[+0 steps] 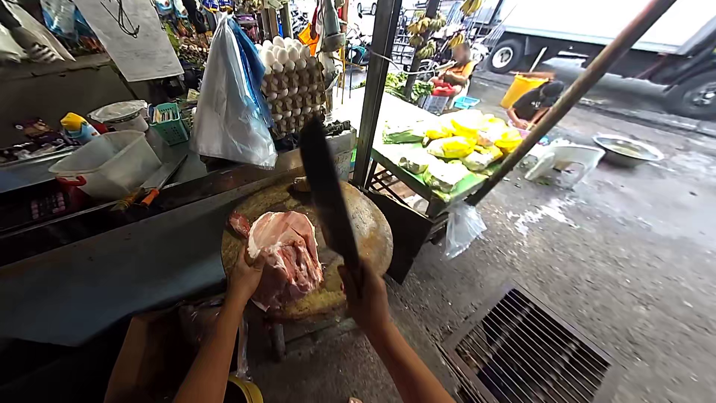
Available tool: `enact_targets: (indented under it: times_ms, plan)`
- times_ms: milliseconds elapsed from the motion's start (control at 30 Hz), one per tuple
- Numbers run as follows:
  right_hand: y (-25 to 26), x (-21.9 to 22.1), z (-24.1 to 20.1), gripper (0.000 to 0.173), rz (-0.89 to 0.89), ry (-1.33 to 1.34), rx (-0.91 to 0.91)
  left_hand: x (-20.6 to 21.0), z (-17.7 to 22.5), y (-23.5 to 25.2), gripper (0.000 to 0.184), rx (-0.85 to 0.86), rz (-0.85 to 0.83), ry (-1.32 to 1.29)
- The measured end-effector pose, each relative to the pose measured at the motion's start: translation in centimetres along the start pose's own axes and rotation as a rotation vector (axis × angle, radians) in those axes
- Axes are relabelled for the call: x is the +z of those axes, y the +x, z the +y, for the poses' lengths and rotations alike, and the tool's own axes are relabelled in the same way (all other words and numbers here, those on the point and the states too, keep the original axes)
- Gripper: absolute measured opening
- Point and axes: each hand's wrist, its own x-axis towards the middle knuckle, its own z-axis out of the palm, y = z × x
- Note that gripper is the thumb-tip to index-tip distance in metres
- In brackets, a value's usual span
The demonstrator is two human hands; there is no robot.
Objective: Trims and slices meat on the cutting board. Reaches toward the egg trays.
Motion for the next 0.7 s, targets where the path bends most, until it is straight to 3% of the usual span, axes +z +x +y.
enact_targets:
  times_ms: [100,167,233,333,367,600,700]
  plan:
    - [3.7,0.1,-1.9,0.031,0.185,0.177,-0.192,0.1,-0.2,0.0,0.07,-0.001,0.025,-0.059]
    - [3.9,0.6,-1.5,0.031,0.174,0.165,-0.17,0.1,-0.4,0.0,0.068,-0.003,0.036,-0.068]
    - [1.9,1.4,0.6,0.031,-0.003,-0.002,0.015,0.0,-0.3,0.1,0.069,-0.015,0.036,-0.046]
    - [-1.6,3.1,5.4,0.041,-0.551,-0.313,0.475,0.2,-0.1,-0.1,0.072,-0.01,0.02,0.015]
    - [-2.9,3.7,6.9,0.043,-0.62,-0.336,0.552,0.2,0.0,-0.3,0.074,-0.004,0.011,0.038]
    - [-4.5,1.4,7.8,0.041,-0.55,-0.217,0.63,1.8,2.3,0.1,0.082,0.042,-0.027,0.217]
    - [-3.0,-1.8,5.9,0.037,-0.425,-0.089,0.515,2.7,2.9,-0.5,0.085,0.062,-0.038,0.255]
